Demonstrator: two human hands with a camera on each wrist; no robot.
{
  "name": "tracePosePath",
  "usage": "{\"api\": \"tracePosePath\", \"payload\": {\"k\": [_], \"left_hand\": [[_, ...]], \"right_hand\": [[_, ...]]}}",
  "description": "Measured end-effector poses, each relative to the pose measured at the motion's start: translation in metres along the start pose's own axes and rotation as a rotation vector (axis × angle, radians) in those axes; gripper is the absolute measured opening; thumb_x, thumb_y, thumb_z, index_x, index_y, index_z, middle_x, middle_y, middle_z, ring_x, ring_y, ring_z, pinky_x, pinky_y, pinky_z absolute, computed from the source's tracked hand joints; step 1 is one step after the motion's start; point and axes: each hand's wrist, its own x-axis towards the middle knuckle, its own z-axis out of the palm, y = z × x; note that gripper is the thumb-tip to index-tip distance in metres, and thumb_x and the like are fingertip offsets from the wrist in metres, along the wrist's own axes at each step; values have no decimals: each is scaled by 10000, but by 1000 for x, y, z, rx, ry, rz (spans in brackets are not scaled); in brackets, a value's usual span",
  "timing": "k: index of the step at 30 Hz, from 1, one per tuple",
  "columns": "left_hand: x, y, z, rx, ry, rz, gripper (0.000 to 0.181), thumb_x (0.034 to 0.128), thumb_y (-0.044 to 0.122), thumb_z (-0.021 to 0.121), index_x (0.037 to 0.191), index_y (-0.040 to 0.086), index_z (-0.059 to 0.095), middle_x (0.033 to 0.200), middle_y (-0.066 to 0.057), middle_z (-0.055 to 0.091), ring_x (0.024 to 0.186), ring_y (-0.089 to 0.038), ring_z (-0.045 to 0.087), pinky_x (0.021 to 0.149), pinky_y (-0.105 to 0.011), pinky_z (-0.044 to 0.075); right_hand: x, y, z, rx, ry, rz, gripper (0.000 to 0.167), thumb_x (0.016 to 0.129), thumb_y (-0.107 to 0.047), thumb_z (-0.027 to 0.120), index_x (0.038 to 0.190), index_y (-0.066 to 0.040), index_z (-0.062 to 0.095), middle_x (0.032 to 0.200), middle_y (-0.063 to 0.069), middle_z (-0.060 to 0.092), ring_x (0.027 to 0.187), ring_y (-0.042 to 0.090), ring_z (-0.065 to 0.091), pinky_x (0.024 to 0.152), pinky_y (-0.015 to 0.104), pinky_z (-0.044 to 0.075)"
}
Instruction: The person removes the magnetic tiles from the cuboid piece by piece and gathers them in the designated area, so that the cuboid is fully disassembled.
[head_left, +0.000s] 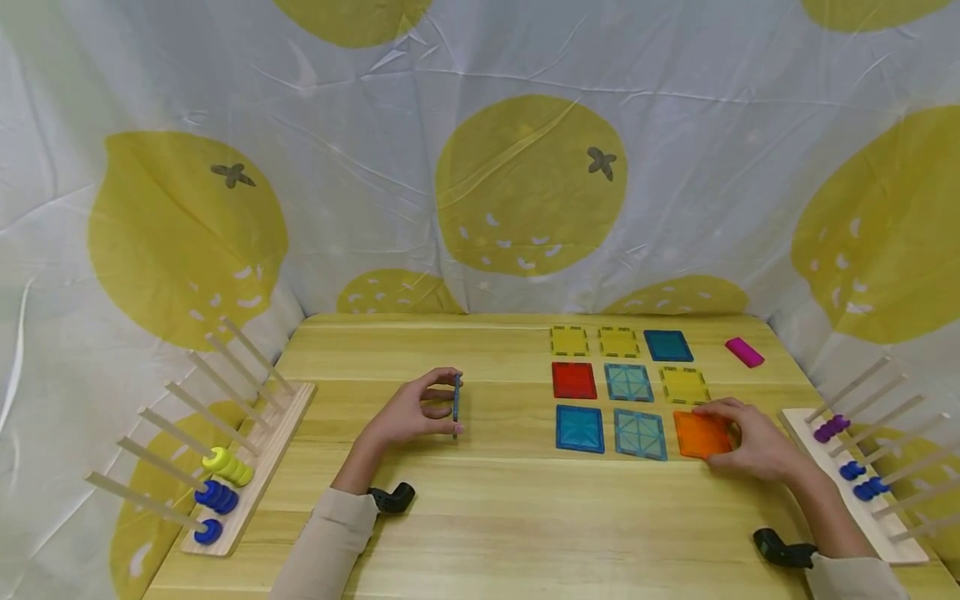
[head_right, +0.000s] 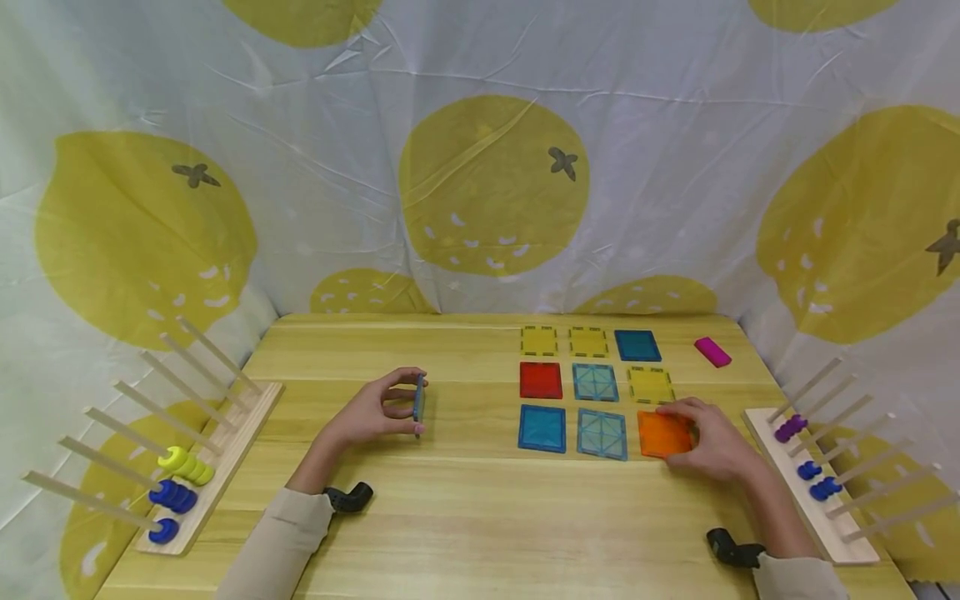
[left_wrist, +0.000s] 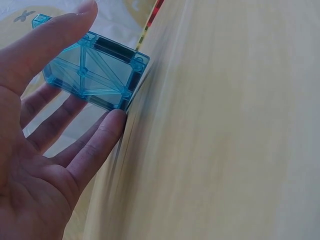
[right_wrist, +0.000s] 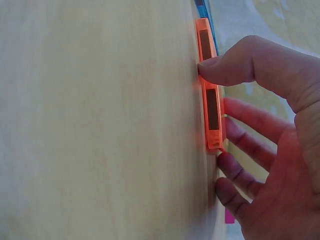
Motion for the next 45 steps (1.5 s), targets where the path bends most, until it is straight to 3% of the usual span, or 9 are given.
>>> {"api": "tracePosePath", "payload": {"k": [10,18,24,28,34,39,45], "left_hand": [[0,2,2,29,20,6,891,792,230,920,1554,162,465,1493,-45,524,1348,-331,558,1005,-377,569],[1,11,9,60,66,90,831,785,203,924,1514,270,529,1432,-6,535,1304,-301,506,954,-456,593],[4,22,18,89,105,58,784,779,262,931,1466,301,555,1405,-41,573,1242,-350,583,948,-490,591],[5,36,26,109,106,43,722,787,330,921,1420,285,576,1338,-31,604,1200,-296,614,955,-448,591],[9,58,41,189,88,97,667,802,426,893,1382,275,602,1285,55,629,1174,-149,598,942,-384,595],[14,71,60,261,32,160,626,810,452,878,1351,252,636,1256,91,644,1154,-123,603,965,-410,583],[19,79,91,441,-51,222,692,801,594,825,1372,248,641,1294,96,641,1182,-107,597,1018,-406,542]], "right_hand": [[-10,4,-2,76,3,9,693,766,-284,920,1366,-72,645,1368,254,556,1254,504,489,989,747,372],[-10,-1,-4,98,-14,28,668,809,-282,890,1382,-52,633,1367,267,525,1250,517,489,987,745,385],[-10,1,-4,117,-29,48,668,818,-277,883,1395,-62,624,1381,266,502,1257,516,474,988,751,383],[-11,2,-3,122,-32,55,673,822,-277,880,1404,-62,618,1386,269,492,1256,511,469,983,748,383],[-11,2,-3,120,-36,63,677,822,-281,879,1410,-71,617,1386,261,489,1250,498,473,973,723,402],[-10,2,-2,124,-51,85,683,827,-282,873,1422,-72,611,1390,252,487,1249,471,473,976,668,419],[-9,3,-2,148,-55,89,691,829,-266,874,1432,-71,601,1396,257,472,1258,486,460,988,708,396]]}}
